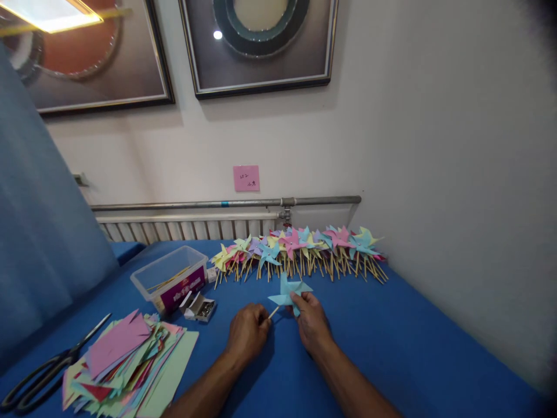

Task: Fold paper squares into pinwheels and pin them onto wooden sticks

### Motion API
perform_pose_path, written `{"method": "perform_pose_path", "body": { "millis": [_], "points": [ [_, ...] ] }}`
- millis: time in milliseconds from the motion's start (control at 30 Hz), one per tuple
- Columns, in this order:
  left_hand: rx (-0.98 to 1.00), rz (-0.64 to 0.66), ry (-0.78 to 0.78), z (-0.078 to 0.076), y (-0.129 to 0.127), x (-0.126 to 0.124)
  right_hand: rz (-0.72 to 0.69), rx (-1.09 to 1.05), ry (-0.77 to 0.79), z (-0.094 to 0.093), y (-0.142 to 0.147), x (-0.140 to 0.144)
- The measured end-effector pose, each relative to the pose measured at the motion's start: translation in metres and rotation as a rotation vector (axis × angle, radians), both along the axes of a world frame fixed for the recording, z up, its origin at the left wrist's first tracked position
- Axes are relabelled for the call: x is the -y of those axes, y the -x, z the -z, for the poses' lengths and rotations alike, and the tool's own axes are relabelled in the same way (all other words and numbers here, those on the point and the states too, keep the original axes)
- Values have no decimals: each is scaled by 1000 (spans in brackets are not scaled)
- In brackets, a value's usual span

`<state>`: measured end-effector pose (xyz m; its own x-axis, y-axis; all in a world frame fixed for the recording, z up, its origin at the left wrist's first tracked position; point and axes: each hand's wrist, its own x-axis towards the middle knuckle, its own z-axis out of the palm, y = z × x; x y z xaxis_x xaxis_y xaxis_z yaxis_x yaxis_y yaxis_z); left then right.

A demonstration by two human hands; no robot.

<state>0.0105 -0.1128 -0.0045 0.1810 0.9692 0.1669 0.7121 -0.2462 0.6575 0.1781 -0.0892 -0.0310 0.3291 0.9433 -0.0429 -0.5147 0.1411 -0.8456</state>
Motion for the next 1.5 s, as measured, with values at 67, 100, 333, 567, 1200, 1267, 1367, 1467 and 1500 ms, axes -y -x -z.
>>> {"method": "perform_pose_path", "body": {
  "millis": [67, 100, 333, 567, 1200, 1267, 1367, 1467, 1500],
  "points": [
    [10, 4, -11, 1, 0, -1, -4, 1, 0, 0, 0, 0],
    [18, 4, -16, 2, 0, -1, -8, 1, -1, -1, 0, 0],
    [139, -87, -24, 0, 0, -5, -78, -47, -10, -8, 5, 5],
    [225, -135, -45, -1, -1, -7, -71, 90, 61, -6, 14, 8],
    [418, -45, 28, 11, -15, -2, -233, 462, 32, -8, 28, 18],
    [418, -58, 36, 10, -15, -2, -240, 458, 35, -7, 28, 17],
    [376, -79, 33, 9, -14, -2, -244, 467, 28, -6, 28, 17],
    [353, -78, 30, 9, -13, -1, -233, 474, 22, -7, 29, 19],
    [350, -73, 26, 9, -13, -1, -230, 476, 21, -8, 30, 20]
  ]
}}
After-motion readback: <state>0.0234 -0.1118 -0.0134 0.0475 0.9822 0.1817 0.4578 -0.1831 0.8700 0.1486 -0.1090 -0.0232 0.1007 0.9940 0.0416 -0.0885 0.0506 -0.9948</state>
